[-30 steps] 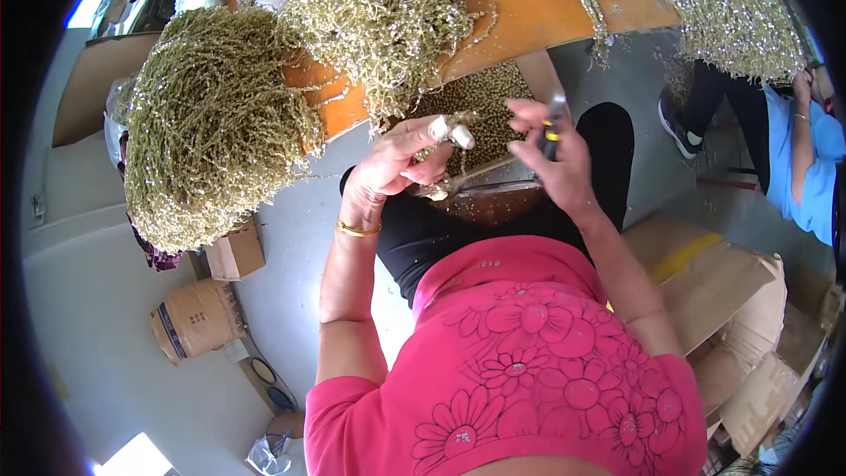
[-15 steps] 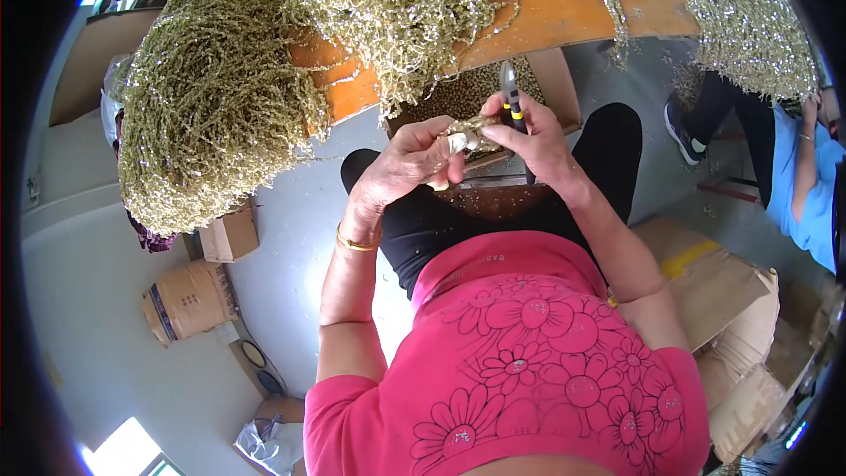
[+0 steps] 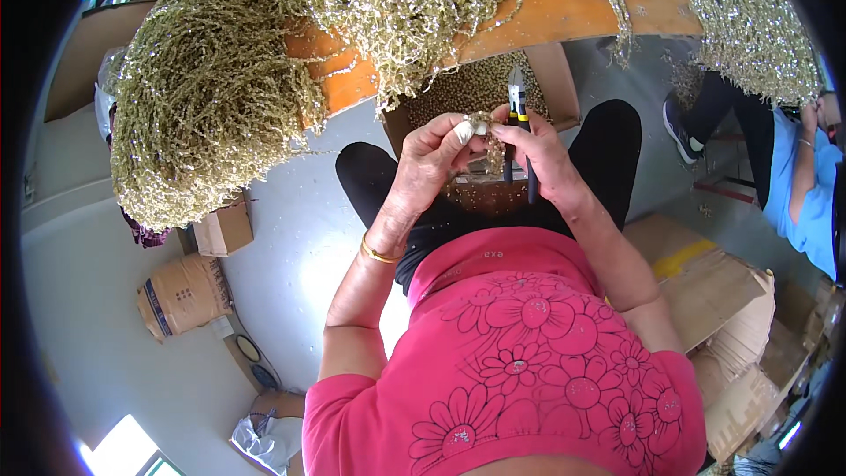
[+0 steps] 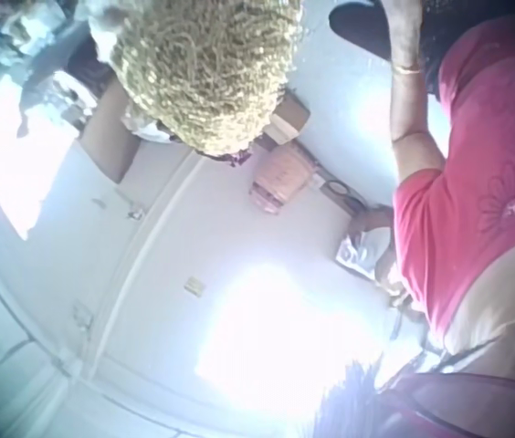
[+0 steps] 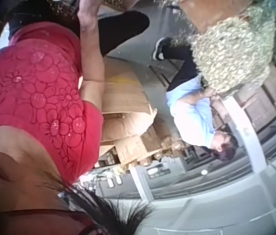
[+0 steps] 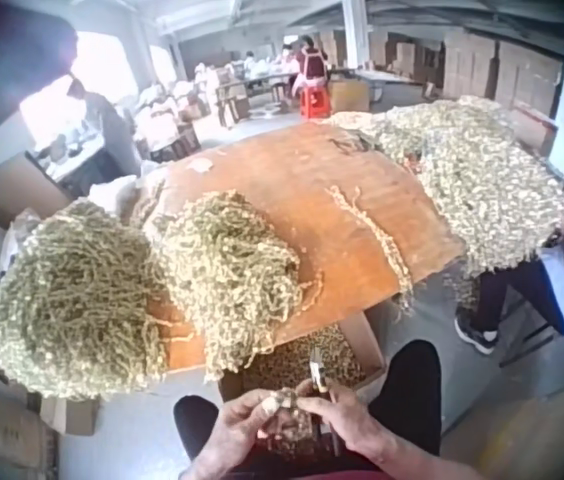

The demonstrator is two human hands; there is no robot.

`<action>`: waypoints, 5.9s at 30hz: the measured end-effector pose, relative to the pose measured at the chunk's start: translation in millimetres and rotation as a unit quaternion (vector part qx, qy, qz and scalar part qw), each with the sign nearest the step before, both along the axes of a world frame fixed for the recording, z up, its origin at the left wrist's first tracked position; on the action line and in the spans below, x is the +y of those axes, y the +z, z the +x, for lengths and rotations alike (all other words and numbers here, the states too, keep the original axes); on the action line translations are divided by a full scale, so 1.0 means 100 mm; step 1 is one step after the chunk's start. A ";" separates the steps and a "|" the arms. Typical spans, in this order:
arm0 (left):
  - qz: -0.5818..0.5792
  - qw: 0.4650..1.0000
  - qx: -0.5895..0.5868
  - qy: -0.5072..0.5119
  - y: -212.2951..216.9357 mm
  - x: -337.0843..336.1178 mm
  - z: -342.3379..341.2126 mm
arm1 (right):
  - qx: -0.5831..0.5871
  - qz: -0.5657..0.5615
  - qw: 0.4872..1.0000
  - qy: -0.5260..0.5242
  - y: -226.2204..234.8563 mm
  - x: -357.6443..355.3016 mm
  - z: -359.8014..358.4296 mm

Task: Trimming segments of decorative gold garland using hand cutters.

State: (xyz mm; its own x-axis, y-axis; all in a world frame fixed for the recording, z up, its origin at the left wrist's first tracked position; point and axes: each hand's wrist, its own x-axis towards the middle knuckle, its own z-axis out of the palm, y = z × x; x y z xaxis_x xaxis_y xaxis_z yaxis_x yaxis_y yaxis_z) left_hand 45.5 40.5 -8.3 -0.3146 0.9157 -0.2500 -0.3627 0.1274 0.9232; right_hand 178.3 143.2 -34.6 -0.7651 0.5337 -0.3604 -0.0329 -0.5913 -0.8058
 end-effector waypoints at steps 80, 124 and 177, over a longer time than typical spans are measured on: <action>0.097 0.963 0.246 0.044 -0.44 -0.10 0.25 | -0.097 0.183 0.973 -0.101 0.03 -0.28 0.13; 0.058 0.990 0.129 0.014 -0.36 -0.16 0.32 | -0.245 0.729 0.622 0.148 0.52 0.12 0.46; 0.002 0.935 0.354 -0.030 -0.47 0.02 0.10 | -0.185 0.734 0.627 0.184 -0.07 0.52 0.29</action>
